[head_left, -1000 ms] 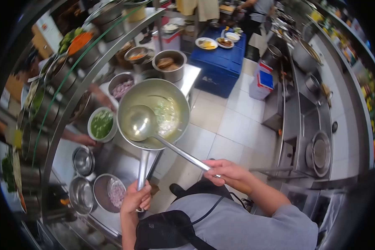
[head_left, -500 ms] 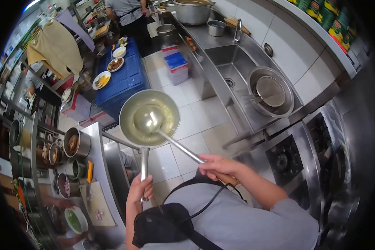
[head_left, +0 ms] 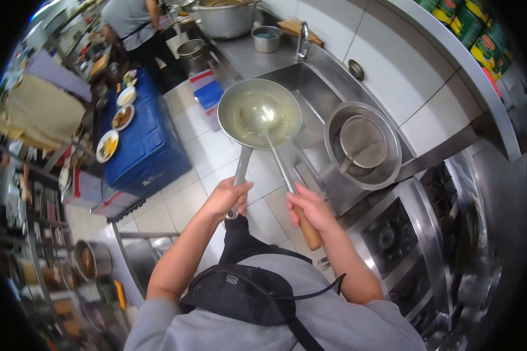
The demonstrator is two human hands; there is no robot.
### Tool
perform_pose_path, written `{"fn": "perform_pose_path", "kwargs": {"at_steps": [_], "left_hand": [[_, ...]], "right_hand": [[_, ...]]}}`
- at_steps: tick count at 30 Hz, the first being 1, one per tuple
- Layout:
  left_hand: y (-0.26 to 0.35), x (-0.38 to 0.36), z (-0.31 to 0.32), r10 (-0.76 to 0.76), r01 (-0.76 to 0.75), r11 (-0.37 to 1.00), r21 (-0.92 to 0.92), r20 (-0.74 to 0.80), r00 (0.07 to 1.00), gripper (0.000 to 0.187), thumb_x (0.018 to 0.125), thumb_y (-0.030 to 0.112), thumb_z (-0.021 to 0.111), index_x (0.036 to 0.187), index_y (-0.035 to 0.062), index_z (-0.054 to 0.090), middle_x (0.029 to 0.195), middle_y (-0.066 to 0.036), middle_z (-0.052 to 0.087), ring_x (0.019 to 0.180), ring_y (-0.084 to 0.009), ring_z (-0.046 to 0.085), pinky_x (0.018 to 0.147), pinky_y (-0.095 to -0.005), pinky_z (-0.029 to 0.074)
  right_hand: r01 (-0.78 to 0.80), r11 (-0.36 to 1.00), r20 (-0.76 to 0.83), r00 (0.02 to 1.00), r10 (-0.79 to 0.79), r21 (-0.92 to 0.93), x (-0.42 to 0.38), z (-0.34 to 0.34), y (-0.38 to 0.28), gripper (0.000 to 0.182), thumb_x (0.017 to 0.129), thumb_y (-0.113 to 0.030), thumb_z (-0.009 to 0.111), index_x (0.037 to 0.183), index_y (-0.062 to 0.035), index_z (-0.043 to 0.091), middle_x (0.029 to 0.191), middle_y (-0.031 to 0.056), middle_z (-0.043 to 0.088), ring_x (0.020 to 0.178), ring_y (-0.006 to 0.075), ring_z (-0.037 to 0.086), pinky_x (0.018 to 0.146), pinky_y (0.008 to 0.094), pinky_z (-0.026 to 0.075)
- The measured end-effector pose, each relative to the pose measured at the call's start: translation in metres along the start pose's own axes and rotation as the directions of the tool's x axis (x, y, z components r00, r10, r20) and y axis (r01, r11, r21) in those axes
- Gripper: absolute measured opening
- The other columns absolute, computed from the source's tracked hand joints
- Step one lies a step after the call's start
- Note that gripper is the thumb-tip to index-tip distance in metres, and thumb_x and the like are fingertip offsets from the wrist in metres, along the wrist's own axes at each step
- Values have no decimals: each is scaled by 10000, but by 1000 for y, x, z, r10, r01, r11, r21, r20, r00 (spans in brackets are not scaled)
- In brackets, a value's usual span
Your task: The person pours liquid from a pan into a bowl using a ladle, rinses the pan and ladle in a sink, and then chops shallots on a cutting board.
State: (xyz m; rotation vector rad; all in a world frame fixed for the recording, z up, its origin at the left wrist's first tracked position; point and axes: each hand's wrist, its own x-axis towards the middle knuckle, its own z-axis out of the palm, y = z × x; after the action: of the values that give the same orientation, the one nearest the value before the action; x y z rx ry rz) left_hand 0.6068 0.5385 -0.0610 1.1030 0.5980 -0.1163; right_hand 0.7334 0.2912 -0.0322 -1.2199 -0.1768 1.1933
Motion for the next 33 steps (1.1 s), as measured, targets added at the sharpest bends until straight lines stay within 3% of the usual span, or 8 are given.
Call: {"fn": "perform_pose_path", "kwargs": {"at_steps": [3, 5, 9, 15, 23, 28, 30, 33], "left_hand": [[20, 77, -10, -38, 36, 999, 31, 75, 996, 256, 1105, 193, 699, 945, 106, 519, 638, -1, 498, 490, -169, 546, 531, -397, 538], [38, 132, -20, -98, 96, 995, 23, 152, 984, 228, 1086, 193, 711, 990, 62, 550, 665, -28, 540, 505, -202, 575, 526, -397, 539], [65, 231, -28, -200, 195, 980, 48, 250, 947, 246, 1088, 193, 708, 950, 56, 558, 674, -36, 560, 522, -211, 599, 508, -417, 538], [95, 337, -25, -328, 284, 941, 182, 295, 897, 372, 1104, 337, 705, 880, 53, 619, 705, -66, 622, 548, -236, 645, 515, -418, 561], [81, 435, -19, -421, 396, 904, 159, 173, 891, 431, 1112, 418, 697, 993, 7, 646, 848, -120, 663, 664, -255, 692, 617, -457, 638], [70, 477, -6, -471, 462, 881, 100, 106, 876, 545, 1120, 521, 662, 1097, -23, 643, 961, -149, 688, 738, -296, 722, 673, -483, 674], [66, 483, 2, -498, 481, 865, 144, 129, 857, 576, 1159, 613, 522, 1027, 68, 654, 810, -70, 668, 663, -248, 699, 645, -461, 660], [61, 496, 12, -554, 536, 831, 146, 153, 818, 652, 1165, 676, 412, 1060, 78, 648, 778, -68, 636, 631, -265, 672, 676, -494, 662]], "right_hand": [[26, 1000, -184, 983, -27, -10, 47, -10, -7, 352, 1131, -242, 649, 1426, -63, 580, 910, -4, 620, 612, 106, 609, 545, 313, 512], [66, 997, -320, 946, -47, 47, 89, -23, -7, 293, 1116, -250, 675, 1323, -57, 600, 920, 15, 642, 628, 135, 618, 551, 327, 506], [115, 984, -407, 912, -49, 139, 157, -33, -27, 309, 1095, -249, 701, 1303, -53, 584, 901, 22, 649, 633, 145, 622, 547, 332, 509], [180, 968, -653, 757, -24, 173, 241, -38, -75, 197, 1099, -234, 681, 1196, -71, 629, 885, 28, 666, 631, 140, 641, 535, 342, 520], [42, 956, -630, 760, 159, 292, 313, -92, -94, 193, 1084, -248, 691, 1096, -63, 636, 897, 41, 685, 643, 144, 633, 548, 341, 543], [62, 947, -597, 788, 147, 315, 344, -113, -97, 179, 1085, -235, 682, 1050, -66, 634, 882, 40, 679, 633, 140, 626, 534, 329, 534], [85, 943, -587, 800, 127, 321, 353, -119, -104, 171, 1085, -224, 679, 1035, -68, 630, 874, 38, 675, 629, 138, 624, 528, 323, 530], [55, 942, -567, 809, 152, 330, 361, -128, -109, 198, 1090, -208, 686, 1189, -49, 622, 862, 57, 672, 639, 152, 614, 525, 328, 490]]}}
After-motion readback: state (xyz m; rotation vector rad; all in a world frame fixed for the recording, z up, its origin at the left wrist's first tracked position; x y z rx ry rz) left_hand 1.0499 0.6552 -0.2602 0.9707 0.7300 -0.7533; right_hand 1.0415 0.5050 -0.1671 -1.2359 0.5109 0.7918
